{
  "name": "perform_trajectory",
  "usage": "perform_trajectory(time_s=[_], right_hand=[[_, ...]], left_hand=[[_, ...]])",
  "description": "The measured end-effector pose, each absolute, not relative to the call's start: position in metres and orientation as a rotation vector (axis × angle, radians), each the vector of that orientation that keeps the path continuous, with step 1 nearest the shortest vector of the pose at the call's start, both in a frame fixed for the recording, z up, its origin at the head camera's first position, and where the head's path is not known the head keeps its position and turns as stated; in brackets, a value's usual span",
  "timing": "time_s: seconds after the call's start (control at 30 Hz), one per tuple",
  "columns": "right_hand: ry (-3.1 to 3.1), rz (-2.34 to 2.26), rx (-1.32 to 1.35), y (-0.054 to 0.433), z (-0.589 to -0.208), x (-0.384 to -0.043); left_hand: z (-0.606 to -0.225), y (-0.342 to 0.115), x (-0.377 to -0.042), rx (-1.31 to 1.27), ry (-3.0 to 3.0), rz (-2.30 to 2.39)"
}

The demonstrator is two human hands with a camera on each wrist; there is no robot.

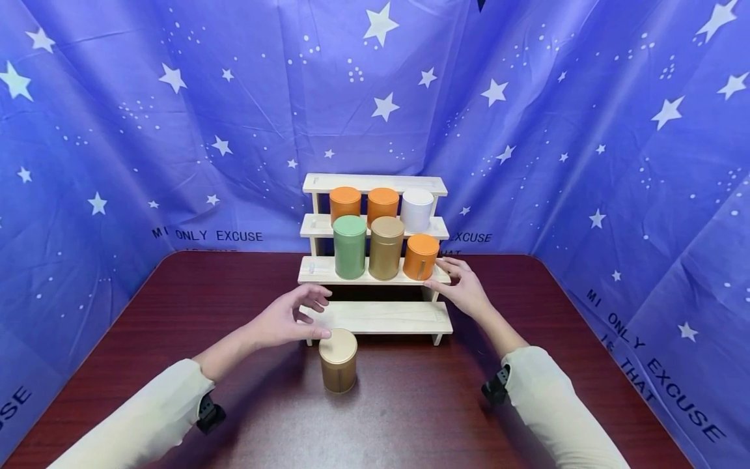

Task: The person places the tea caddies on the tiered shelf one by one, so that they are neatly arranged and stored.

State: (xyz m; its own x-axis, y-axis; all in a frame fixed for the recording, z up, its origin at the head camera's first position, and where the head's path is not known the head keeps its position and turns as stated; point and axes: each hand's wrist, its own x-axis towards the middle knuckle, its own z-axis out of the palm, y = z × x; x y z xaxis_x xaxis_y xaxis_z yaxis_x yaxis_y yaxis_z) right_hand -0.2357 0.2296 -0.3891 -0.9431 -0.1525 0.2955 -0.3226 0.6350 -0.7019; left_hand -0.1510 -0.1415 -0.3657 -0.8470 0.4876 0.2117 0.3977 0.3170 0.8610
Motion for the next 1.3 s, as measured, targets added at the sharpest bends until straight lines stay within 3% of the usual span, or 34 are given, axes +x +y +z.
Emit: perform_trajectory(time_s=[0.8, 1.3], right_hand=[[-2.656, 1.172, 0.386, 0.231, -0.390, -0.238], [-2.663, 1.185, 0.377, 0.231, -0.392, -0.238]], left_hand=[[-0.403, -0.134, -0.133, 0.937, 2.280, 1.543], [-0.414, -0.126, -0.129, 0.865, 2.304, 1.504]])
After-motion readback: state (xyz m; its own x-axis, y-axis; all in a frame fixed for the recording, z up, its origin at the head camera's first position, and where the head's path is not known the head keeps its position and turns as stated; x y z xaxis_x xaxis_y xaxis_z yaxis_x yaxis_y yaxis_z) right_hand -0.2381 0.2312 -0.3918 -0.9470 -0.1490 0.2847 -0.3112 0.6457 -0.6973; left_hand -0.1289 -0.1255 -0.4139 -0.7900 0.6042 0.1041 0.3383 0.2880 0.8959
